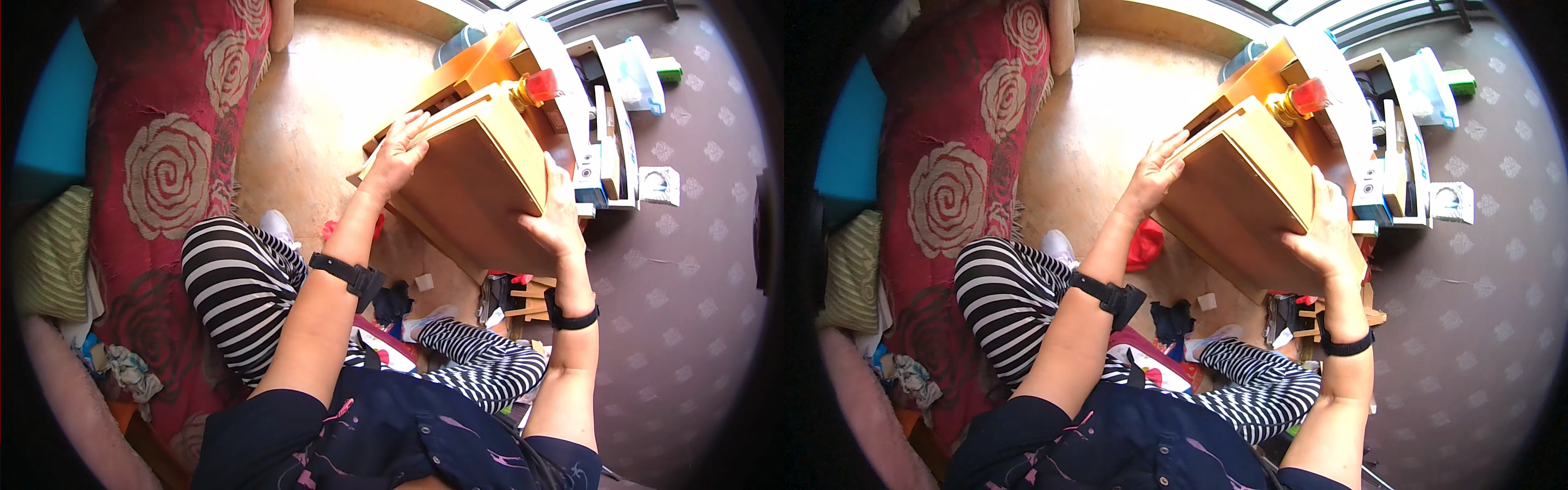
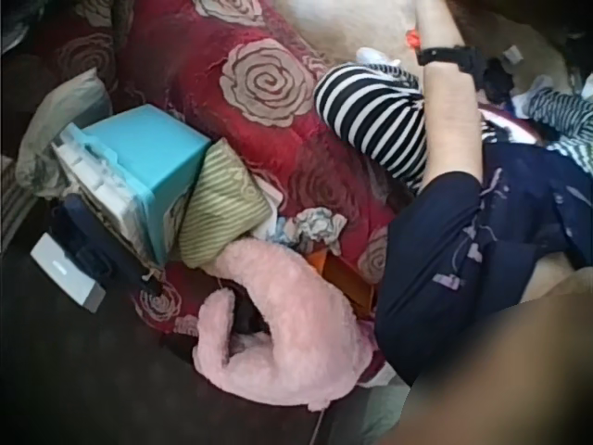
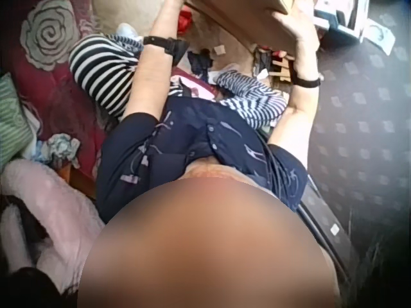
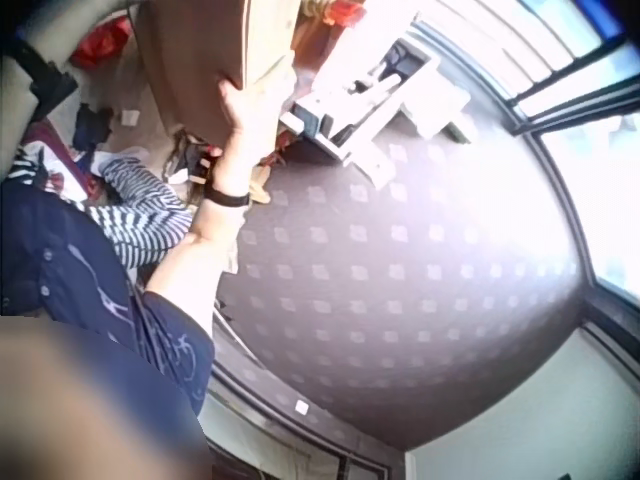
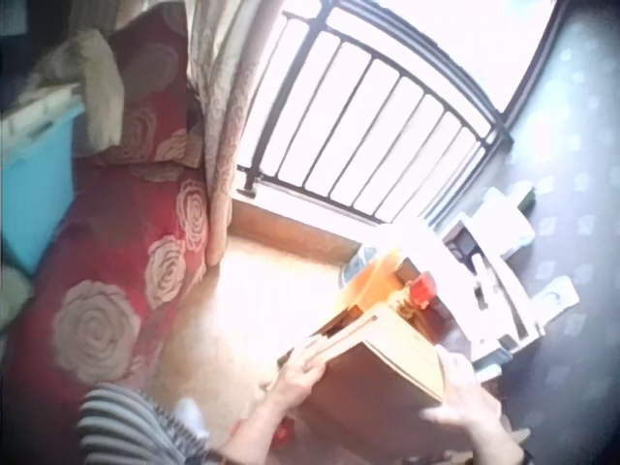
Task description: The recorder is assembling or repairing a wooden drawer or small cabinet.
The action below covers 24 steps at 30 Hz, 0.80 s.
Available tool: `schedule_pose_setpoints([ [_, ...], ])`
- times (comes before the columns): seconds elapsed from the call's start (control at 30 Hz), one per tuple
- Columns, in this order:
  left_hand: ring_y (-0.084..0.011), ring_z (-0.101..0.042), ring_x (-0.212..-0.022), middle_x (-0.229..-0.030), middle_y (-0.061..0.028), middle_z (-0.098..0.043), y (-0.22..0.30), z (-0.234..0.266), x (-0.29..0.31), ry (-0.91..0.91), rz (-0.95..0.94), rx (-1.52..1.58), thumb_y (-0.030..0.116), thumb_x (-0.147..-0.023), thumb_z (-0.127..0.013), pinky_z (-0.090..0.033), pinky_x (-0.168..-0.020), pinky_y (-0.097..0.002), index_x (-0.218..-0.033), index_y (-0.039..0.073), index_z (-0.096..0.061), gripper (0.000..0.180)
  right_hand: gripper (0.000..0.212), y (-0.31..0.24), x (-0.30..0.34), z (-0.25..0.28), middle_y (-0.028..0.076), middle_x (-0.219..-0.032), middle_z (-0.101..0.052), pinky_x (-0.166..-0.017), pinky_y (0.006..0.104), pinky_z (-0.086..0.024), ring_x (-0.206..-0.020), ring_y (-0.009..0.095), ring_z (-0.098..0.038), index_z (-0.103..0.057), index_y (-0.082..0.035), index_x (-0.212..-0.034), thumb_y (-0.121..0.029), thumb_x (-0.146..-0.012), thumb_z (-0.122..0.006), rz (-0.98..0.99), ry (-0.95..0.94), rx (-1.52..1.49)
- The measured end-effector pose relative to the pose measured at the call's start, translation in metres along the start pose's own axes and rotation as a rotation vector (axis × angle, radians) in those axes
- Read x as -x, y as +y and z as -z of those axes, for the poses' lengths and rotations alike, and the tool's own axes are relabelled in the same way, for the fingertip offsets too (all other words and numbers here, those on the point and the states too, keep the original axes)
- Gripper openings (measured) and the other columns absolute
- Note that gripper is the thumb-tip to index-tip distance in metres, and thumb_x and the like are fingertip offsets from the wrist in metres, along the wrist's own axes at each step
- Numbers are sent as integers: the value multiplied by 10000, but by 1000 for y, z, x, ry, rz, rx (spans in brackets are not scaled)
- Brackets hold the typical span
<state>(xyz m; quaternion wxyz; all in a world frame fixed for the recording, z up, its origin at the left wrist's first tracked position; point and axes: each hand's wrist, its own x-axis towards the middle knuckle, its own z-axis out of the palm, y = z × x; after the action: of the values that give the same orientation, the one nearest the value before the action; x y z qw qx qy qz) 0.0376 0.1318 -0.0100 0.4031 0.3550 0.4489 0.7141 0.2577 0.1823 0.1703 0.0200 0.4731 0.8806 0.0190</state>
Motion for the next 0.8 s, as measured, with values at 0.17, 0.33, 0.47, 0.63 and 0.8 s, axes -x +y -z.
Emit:
schedule_pose_setpoints([
  [0.17,-165,-473,-1187,-1282,-82,-533,18,-3,-16,-180,10,44,102,-911,-529,-356,-1015,-294,-1297,37,-519,392,1098,6,1,-4,175,-1257,-424,-1031,422,-335,-1189,359,-398,-274,-63,-1418,-303,-510,-842,46,40,-40],
  [0.33,-80,-534,-954,-1049,-9,-627,14,-1,-25,-272,146,40,91,-920,-512,-433,-871,-232,-1259,33,-547,346,1093,6,5,-5,168,-1240,-432,-1024,418,-345,-1188,350,-400,-275,-61,-1419,-305,-515,-839,23,70,-31],
  [0.47,-148,-580,-842,-929,-65,-642,4,-7,-25,-179,-80,-59,17,-845,-545,-474,-781,-287,-1131,34,-589,290,1082,7,5,-7,164,-1225,-438,-1002,419,-372,-1175,341,-417,-289,-62,-1412,-303,-512,-838,34,84,-21],
  [0.63,-257,-621,-806,-878,-162,-651,7,-10,-25,-41,-169,-317,21,-804,-551,-490,-761,-351,-1052,26,-590,251,1074,6,3,-6,159,-1213,-445,-978,419,-399,-1153,337,-444,-307,-72,-1405,-302,-502,-841,24,90,-18],
  [0.8,-176,-599,-839,-901,-86,-647,28,-1,-27,-174,0,-326,82,-852,-540,-468,-806,-297,-1163,57,-581,315,1074,10,3,-6,156,-1211,-448,-974,415,-406,-1142,334,-456,-308,-80,-1407,-305,-503,-844,33,107,-24],
])
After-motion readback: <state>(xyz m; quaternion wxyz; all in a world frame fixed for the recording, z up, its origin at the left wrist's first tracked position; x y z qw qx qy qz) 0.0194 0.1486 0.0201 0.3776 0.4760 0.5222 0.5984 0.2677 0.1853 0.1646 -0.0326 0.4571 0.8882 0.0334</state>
